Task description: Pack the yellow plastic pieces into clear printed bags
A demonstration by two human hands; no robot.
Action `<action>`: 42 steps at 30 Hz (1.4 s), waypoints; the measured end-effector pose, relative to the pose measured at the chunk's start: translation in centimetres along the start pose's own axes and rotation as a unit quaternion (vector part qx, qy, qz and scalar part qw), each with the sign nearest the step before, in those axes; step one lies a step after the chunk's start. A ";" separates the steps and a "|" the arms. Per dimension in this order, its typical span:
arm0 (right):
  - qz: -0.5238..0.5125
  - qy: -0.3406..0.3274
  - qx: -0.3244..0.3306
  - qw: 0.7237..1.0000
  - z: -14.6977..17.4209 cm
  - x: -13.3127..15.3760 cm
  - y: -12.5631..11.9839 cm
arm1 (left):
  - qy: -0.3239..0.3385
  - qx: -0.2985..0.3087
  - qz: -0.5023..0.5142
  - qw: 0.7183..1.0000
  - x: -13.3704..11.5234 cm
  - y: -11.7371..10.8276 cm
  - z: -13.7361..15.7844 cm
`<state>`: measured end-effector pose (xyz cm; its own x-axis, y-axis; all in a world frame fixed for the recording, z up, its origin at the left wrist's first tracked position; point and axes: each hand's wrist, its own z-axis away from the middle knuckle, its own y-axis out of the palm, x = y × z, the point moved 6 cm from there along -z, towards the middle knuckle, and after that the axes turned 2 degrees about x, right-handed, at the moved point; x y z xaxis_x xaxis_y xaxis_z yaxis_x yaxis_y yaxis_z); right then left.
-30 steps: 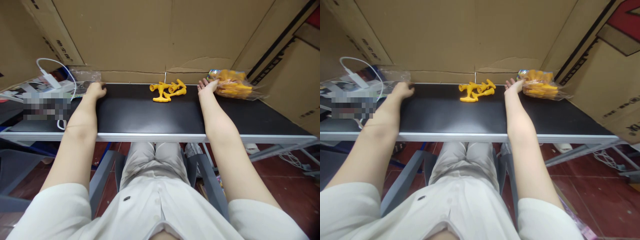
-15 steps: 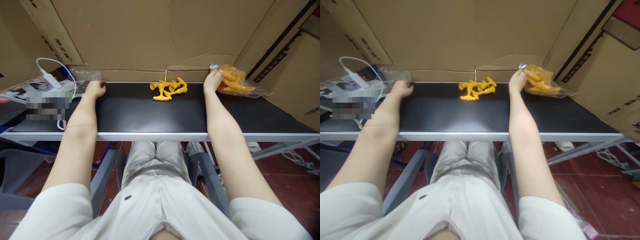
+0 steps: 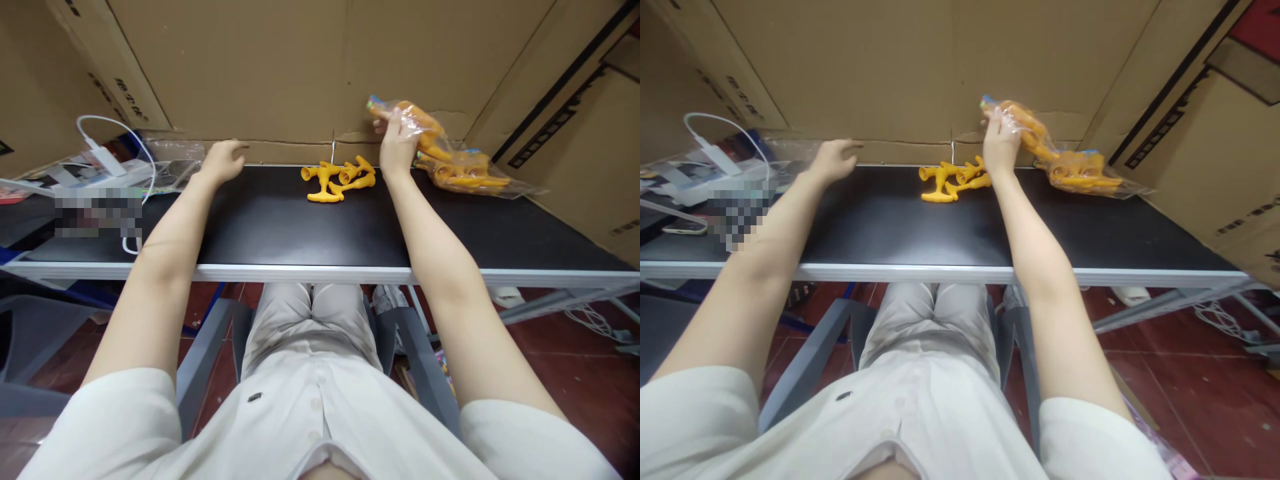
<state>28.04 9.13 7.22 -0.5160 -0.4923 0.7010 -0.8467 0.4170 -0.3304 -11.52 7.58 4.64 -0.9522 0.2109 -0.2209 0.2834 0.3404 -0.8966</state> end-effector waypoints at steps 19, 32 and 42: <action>-0.290 0.024 0.098 0.952 3.2 2.7 5.2 | 0.181 -0.013 0.371 0.911 -10.4 7.1 -2.7; -0.078 0.032 0.204 0.975 2.0 -3.0 7.9 | 0.113 -0.129 0.116 0.978 -8.8 5.2 -2.4; 0.188 -0.191 0.249 0.931 4.7 1.5 6.4 | 0.137 -0.059 0.011 0.989 -12.7 4.3 -0.4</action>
<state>21.21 7.53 3.18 -0.7154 -0.6590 0.2323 -0.5030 0.2549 -0.8259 1.83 6.73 3.76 -0.8832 0.4550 -0.1135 0.3312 0.4340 -0.8378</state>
